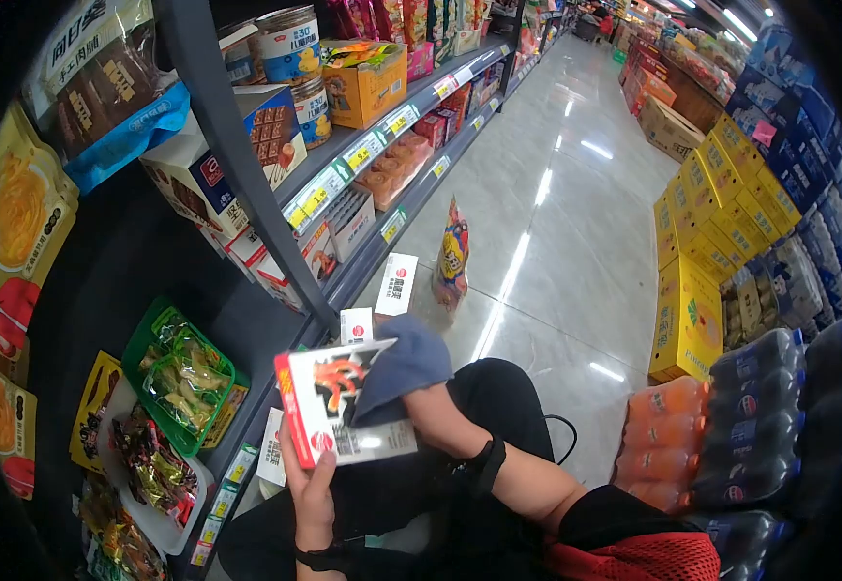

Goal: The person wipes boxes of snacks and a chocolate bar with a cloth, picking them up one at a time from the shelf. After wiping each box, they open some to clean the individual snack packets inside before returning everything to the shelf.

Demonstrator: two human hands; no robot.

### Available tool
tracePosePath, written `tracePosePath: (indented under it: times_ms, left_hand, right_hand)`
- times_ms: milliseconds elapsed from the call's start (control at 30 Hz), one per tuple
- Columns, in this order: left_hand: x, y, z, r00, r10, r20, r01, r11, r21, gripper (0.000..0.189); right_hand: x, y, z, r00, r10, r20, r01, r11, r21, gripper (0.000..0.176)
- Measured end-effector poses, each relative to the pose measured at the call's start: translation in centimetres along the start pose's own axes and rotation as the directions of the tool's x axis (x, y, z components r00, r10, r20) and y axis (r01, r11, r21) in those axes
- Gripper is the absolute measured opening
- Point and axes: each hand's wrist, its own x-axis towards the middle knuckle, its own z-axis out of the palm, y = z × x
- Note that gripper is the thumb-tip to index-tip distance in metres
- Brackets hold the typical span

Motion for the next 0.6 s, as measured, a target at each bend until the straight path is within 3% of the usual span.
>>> tracePosePath:
  times_ms: [33, 67, 200, 267, 300, 367, 467, 600]
  left_hand:
    - [0.0, 0.5, 0.3, 0.999, -0.035, 0.029, 0.035, 0.999, 0.002, 0.075]
    - [-0.2, 0.9, 0.7, 0.996, -0.070, 0.054, 0.070, 0.998, 0.004, 0.072]
    - [-0.2, 0.8, 1.5, 0.995, -0.092, 0.039, 0.094, 0.992, -0.079, 0.063]
    - [-0.2, 1.0, 1.4, 0.996, -0.092, 0.002, 0.091, 0.986, -0.143, 0.056]
    - [0.4, 0.8, 1.5, 0.998, -0.009, -0.057, 0.002, 0.992, -0.129, 0.054]
    - [0.3, 0.9, -1.1, 0.966, 0.135, -0.219, -0.139, 0.990, -0.001, 0.050]
    - [0.8, 2.6, -3.0, 0.879, 0.325, -0.350, -0.274, 0.943, 0.188, 0.046]
    - [1.0, 2.9, -3.6, 0.801, 0.453, -0.392, -0.308, 0.873, 0.379, 0.047]
  right_hand:
    - [0.0, 0.3, -0.1, 0.985, 0.170, -0.030, -0.159, 0.963, 0.218, 0.032]
    - [0.4, 0.5, -0.9, 0.963, 0.268, 0.039, -0.269, 0.931, 0.246, 0.030]
    - [0.9, 0.0, -1.5, 0.970, 0.239, 0.047, -0.242, 0.924, 0.297, 0.029]
    - [0.9, -0.4, -1.1, 0.981, 0.176, -0.078, -0.154, 0.961, 0.231, 0.029]
    - [1.0, -0.9, -0.3, 0.980, 0.152, -0.125, -0.125, 0.972, 0.199, 0.030]
    - [1.4, -2.5, -0.8, 0.959, 0.263, -0.109, -0.208, 0.909, 0.361, 0.029]
    - [2.2, -1.7, -2.7, 0.962, 0.173, -0.211, -0.093, 0.934, 0.344, 0.036]
    - [2.9, -2.1, -4.1, 0.945, 0.211, -0.248, -0.091, 0.902, 0.422, 0.039]
